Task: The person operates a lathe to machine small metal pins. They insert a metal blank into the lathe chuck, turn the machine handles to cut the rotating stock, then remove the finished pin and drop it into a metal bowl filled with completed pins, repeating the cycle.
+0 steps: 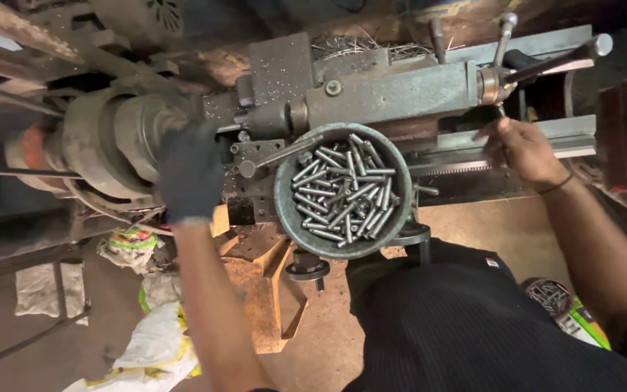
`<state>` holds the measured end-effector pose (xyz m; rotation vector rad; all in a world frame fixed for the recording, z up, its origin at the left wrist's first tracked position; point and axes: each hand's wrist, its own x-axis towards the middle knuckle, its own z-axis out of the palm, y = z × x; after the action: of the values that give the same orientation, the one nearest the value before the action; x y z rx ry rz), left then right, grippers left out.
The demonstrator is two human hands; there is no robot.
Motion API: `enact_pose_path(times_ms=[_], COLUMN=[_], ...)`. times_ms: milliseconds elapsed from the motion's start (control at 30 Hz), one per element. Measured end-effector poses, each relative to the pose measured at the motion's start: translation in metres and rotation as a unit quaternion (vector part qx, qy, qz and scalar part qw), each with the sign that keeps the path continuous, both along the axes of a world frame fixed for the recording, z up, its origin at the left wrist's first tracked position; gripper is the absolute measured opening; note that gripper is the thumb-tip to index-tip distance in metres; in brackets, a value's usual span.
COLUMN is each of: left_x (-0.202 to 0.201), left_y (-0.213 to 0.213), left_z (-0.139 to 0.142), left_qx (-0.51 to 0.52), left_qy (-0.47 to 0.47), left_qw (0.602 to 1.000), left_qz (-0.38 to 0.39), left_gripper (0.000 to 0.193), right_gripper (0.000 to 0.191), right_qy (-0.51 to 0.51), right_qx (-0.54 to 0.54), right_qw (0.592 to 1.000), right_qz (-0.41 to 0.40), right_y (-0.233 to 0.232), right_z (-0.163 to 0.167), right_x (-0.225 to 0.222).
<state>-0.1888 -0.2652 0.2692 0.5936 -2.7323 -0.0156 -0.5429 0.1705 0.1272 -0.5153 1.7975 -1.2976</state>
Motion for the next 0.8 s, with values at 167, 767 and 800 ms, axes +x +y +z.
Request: enact_pose_path(times_ms=[167,767,800], left_x=[0.095,0.151,0.141], left_y=[0.077,0.272,0.282], left_z=[-0.095,-0.202,-0.207], left_qx=[0.337,0.752,0.750], left_qy=[0.182,0.049,0.091], left_qw=[0.893,0.510,0.514], left_qz=[0.237,0.415,0.407], left_gripper=[0.031,0.030,0.026], right_gripper=[0.058,0.059,0.059], right_qy=[-0.170,-0.130,-0.123], right_qx=[0.030,0.063,0.060], right_qw=[0.979,0.986,0.987], right_qz=[-0.111,-0.085,-0.083], right_y=[-0.003,-0.013,-0.013], right_z=[0.015,0.036,0.035], right_x=[0.006,0.012,0.013])
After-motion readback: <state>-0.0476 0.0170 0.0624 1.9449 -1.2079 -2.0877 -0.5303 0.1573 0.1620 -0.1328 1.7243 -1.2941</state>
